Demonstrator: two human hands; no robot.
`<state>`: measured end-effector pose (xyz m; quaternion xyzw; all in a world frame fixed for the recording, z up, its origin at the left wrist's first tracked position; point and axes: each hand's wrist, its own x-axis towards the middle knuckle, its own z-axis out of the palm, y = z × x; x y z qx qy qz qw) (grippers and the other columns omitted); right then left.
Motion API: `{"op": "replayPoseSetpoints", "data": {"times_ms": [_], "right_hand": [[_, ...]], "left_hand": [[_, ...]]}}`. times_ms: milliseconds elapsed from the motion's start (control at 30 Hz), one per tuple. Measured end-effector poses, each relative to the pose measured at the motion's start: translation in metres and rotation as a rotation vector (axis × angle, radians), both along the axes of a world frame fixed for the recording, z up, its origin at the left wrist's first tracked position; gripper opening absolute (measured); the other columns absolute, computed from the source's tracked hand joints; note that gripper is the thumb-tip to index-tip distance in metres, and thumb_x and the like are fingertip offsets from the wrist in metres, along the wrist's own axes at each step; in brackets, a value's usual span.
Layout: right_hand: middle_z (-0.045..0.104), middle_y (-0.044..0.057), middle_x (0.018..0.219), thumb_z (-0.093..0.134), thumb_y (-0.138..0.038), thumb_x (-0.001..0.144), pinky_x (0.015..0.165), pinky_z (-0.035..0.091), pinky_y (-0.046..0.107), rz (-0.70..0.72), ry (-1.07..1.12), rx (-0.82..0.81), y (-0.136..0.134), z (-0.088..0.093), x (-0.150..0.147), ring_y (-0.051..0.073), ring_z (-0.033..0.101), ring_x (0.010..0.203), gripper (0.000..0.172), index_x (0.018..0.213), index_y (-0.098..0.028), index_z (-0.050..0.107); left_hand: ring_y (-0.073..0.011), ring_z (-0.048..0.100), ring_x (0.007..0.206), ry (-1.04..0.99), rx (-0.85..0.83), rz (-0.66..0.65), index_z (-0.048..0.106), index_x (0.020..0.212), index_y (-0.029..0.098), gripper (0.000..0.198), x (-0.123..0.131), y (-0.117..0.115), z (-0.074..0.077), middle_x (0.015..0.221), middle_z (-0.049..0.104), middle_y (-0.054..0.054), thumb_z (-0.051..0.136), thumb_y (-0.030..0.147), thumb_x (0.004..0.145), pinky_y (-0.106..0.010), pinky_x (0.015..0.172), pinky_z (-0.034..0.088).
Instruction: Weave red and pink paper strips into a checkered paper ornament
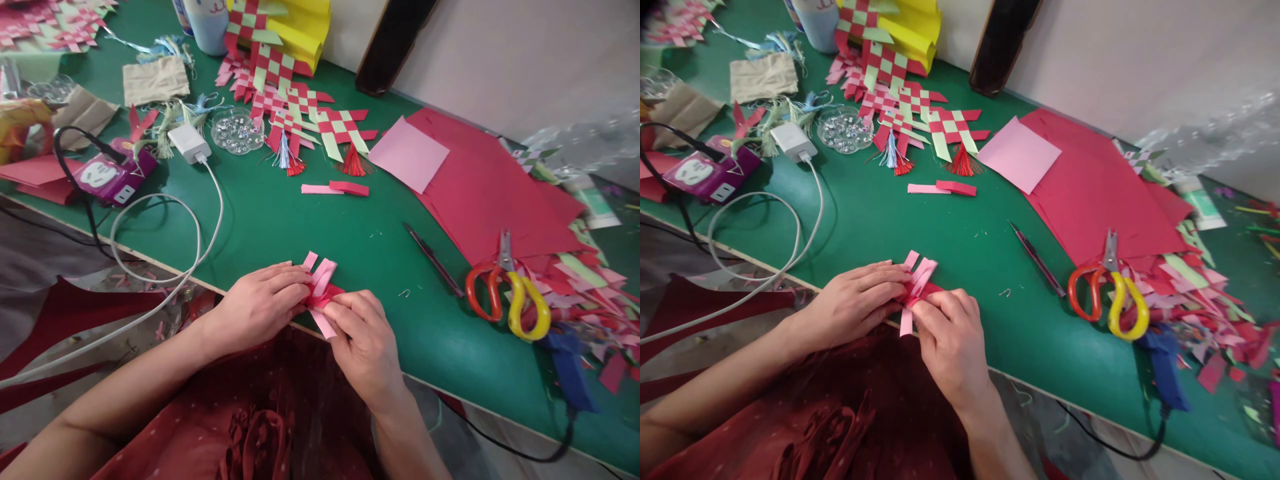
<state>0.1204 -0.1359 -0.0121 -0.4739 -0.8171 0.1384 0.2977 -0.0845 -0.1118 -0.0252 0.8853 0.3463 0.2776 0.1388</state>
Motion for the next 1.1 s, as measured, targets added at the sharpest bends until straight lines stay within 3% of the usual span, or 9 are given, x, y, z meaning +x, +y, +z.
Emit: {"op": "replayPoseSetpoints", "data": {"times_ms": [200, 567, 767, 933, 1100], "right_hand": [[0.069, 0.003, 0.08, 0.064, -0.02, 0.092, 0.073, 0.042, 0.032, -0.074, -0.049, 0.043, -0.003, -0.003, -0.002, 0.016, 0.056, 0.076, 0.009, 0.083, -0.02, 0.068], [0.071, 0.003, 0.083, 0.067, -0.022, 0.09, 0.076, 0.044, 0.033, -0.104, 0.0, 0.048, -0.012, -0.004, 0.0, 0.016, 0.06, 0.076, 0.005, 0.092, -0.02, 0.063], [0.068, 0.003, 0.085, 0.069, -0.019, 0.087, 0.073, 0.048, 0.033, -0.164, 0.063, 0.085, -0.014, -0.001, 0.0, 0.017, 0.062, 0.079, 0.019, 0.104, -0.021, 0.061], [0.066, 0.003, 0.088, 0.068, -0.013, 0.086, 0.075, 0.05, 0.034, -0.135, 0.099, 0.077, -0.015, -0.002, 0.001, 0.017, 0.061, 0.079, 0.017, 0.1, -0.023, 0.065], [0.066, 0.007, 0.097, 0.066, -0.028, 0.09, 0.074, 0.053, 0.036, -0.227, 0.117, 0.012, -0.012, -0.005, 0.003, 0.02, 0.061, 0.087, 0.036, 0.124, -0.021, 0.057]], "left_hand": [[-0.0186, 0.064, 0.118, -0.001, -0.029, 0.005, 0.062, 0.106, 0.015, 0.015, -0.001, -0.001, -0.002, 0.123, 0.069, -0.009, 0.05, 0.019, 0.099, -0.04, 0.11, 0.048], [-0.0195, 0.061, 0.121, 0.02, -0.081, 0.008, 0.059, 0.107, 0.015, 0.017, 0.0, -0.004, -0.004, 0.127, 0.066, -0.01, 0.057, 0.028, 0.096, -0.04, 0.113, 0.045], [-0.0182, 0.064, 0.117, 0.008, -0.084, 0.017, 0.06, 0.102, 0.016, 0.014, 0.001, -0.003, -0.002, 0.123, 0.068, -0.009, 0.055, 0.028, 0.098, -0.039, 0.111, 0.046], [-0.0179, 0.064, 0.117, 0.011, -0.077, 0.03, 0.061, 0.103, 0.015, 0.016, 0.003, -0.003, -0.004, 0.123, 0.068, -0.009, 0.054, 0.029, 0.099, -0.038, 0.112, 0.046], [-0.0186, 0.064, 0.117, 0.02, -0.042, 0.042, 0.063, 0.098, 0.016, 0.014, 0.004, -0.003, -0.004, 0.12, 0.069, -0.008, 0.053, 0.026, 0.099, -0.038, 0.111, 0.047]]}}
